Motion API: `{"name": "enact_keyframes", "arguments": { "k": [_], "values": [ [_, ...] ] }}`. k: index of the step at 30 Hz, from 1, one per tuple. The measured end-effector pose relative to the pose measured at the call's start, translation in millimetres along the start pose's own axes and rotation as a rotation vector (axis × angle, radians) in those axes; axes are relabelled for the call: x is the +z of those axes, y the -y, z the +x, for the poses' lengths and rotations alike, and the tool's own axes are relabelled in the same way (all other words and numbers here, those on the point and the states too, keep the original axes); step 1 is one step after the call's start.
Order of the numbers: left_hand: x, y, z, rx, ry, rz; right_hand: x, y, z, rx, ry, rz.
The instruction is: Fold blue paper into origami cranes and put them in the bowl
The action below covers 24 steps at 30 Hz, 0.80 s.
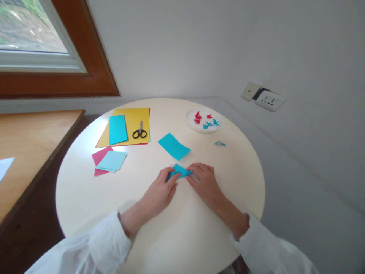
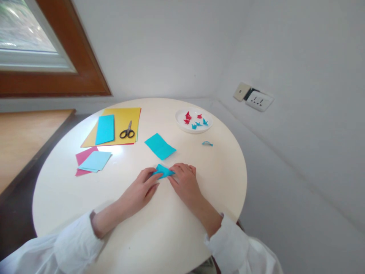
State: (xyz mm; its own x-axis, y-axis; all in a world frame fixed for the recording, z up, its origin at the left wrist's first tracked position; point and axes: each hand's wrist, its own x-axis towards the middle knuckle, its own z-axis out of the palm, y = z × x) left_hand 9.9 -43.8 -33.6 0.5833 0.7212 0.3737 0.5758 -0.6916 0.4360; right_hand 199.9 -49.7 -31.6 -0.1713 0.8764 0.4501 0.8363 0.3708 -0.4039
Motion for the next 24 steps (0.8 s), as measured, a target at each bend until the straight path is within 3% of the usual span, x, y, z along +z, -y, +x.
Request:
{"name": "enact_keyframes", "arguments": {
  "k": [7, 16, 24],
  "values": [
    [-3.5, 3, 4, -0.112, -0.098, -0.151, -3, 0, 0, 0.017, 0.079, 0.102],
    [-13.2, -4, 5, -0.029, -0.236, 0.015, -8, 4, -2, -0.020, 0.073, 0.122],
    [-13.5, 1, 4, -0.024, -0.078, 0.117, -9, 7, -1, -0.033, 0.140, 0.175]
  ]
}}
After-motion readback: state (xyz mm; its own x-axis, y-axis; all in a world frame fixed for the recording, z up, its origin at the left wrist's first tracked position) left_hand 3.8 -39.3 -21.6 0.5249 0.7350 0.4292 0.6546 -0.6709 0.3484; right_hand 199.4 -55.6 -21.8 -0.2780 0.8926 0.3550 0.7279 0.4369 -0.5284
